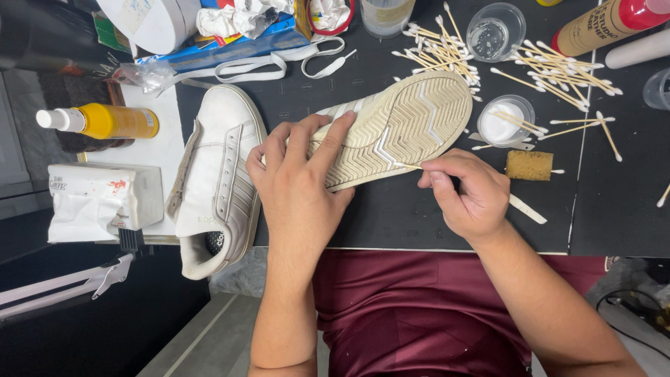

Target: The person cleans the sole of a white sneaker using a cotton swab. They repeatedly dip the swab into a small container of white liquid and scrub the textured pattern on the bottom of the shoe.

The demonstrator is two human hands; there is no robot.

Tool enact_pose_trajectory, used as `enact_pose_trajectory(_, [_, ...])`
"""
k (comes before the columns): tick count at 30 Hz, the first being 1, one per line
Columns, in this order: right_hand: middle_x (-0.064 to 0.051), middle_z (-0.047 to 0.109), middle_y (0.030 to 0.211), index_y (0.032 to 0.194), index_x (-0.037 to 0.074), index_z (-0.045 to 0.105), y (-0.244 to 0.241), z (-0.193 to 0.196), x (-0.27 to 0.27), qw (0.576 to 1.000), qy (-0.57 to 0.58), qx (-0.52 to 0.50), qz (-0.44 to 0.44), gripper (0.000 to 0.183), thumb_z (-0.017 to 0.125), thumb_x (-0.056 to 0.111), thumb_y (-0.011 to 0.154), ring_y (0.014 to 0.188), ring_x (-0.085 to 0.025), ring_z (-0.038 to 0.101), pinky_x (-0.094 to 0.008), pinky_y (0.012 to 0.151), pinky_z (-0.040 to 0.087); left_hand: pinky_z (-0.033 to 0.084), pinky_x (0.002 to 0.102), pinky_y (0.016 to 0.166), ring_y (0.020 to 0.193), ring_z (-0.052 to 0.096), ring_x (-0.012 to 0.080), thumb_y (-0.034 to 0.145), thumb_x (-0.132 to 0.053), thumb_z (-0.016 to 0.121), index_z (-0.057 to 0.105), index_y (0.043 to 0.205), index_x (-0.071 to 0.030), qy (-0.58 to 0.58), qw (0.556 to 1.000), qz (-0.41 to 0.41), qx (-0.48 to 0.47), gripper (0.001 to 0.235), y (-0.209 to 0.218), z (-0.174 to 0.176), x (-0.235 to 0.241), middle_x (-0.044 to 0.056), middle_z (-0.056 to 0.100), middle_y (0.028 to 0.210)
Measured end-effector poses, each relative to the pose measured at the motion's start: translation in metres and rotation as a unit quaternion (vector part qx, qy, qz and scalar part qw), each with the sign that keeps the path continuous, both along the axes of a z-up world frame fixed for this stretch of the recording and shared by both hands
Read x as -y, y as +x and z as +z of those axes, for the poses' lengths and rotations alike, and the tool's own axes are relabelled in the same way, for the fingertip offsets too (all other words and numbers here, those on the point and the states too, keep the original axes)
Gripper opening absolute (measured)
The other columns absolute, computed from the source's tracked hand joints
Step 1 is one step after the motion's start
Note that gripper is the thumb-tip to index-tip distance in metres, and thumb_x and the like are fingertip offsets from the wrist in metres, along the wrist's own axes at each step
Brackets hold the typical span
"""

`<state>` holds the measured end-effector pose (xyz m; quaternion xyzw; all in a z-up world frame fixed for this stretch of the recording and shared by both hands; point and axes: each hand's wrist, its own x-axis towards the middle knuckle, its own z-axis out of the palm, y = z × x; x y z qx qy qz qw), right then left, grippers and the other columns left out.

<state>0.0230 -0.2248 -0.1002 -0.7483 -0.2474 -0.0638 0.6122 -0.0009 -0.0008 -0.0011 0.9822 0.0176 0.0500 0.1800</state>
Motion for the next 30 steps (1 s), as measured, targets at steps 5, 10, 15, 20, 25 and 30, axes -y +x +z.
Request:
enact_pose_trajectory(5, [-0.015, 0.072, 0.091, 0.108, -0.005, 0.066, 0.0008, -0.0012, -0.0005, 1.0, -0.001, 0.014, 0.008, 0.007, 0.064, -0.005, 0.102, 0.08, -0.018, 0.072, -0.028, 0.072, 0.059, 0.033, 0.053, 0.106, 0.125, 0.052, 0.0298, 0.053, -0.017, 0.093, 0.064, 0.139, -0.027, 0.003, 1.0, 0.002, -0.001, 0.091, 0.0005, -0.0008, 0.0003, 0.002, 0.061, 0.132])
enact_pose_trajectory(10, [-0.015, 0.072, 0.09, 0.107, -0.006, 0.066, 0.0008, -0.0007, -0.0004, 1.0, 0.0, 0.008, 0.009, 0.007, 0.064, -0.005, 0.101, 0.08, -0.018, 0.072, -0.027, 0.071, 0.058, 0.033, 0.053, 0.106, 0.126, 0.052, 0.0295, 0.055, -0.016, 0.093, 0.064, 0.14, -0.026, 0.002, 1.0, 0.001, 0.002, 0.091, 0.0003, -0.0009, 0.0005, 0.002, 0.06, 0.132])
enact_pose_trajectory(15, [-0.015, 0.072, 0.089, 0.108, -0.006, 0.066, 0.0, 0.0019, -0.001, 1.0, 0.002, 0.005, 0.016, 0.006, 0.064, -0.005, 0.101, 0.08, -0.019, 0.072, -0.028, 0.073, 0.059, 0.033, 0.053, 0.106, 0.126, 0.052, 0.0301, 0.054, -0.016, 0.093, 0.064, 0.14, -0.026, -0.002, 1.0, -0.002, 0.005, 0.091, -0.0001, 0.0006, -0.0001, 0.002, 0.06, 0.132])
enact_pose_trajectory(20, [-0.015, 0.072, 0.089, 0.107, -0.006, 0.066, 0.0014, 0.0024, -0.0005, 1.0, 0.002, 0.007, 0.016, 0.007, 0.064, -0.005, 0.101, 0.079, -0.019, 0.072, -0.028, 0.073, 0.059, 0.033, 0.053, 0.106, 0.125, 0.052, 0.0299, 0.054, -0.015, 0.092, 0.064, 0.14, -0.026, -0.002, 1.0, -0.001, 0.004, 0.091, 0.0001, 0.0013, 0.0001, 0.001, 0.06, 0.132])
enact_pose_trajectory(25, [-0.014, 0.072, 0.088, 0.107, -0.006, 0.066, 0.0017, 0.0028, -0.0009, 1.0, -0.001, 0.011, 0.016, 0.007, 0.065, -0.005, 0.101, 0.078, -0.019, 0.072, -0.028, 0.072, 0.059, 0.033, 0.053, 0.106, 0.125, 0.052, 0.0297, 0.054, -0.016, 0.092, 0.064, 0.14, -0.026, 0.0, 1.0, -0.002, 0.006, 0.091, 0.0005, 0.0012, 0.0, 0.002, 0.06, 0.132])
enact_pose_trajectory(30, [-0.015, 0.072, 0.089, 0.107, -0.006, 0.066, 0.002, 0.0024, -0.0003, 1.0, 0.0, 0.01, 0.018, 0.007, 0.064, -0.005, 0.101, 0.079, -0.018, 0.072, -0.028, 0.072, 0.059, 0.033, 0.053, 0.106, 0.126, 0.052, 0.0295, 0.054, -0.016, 0.093, 0.064, 0.14, -0.026, -0.005, 1.0, 0.0, 0.005, 0.091, -0.0001, 0.0009, 0.0008, 0.001, 0.06, 0.133])
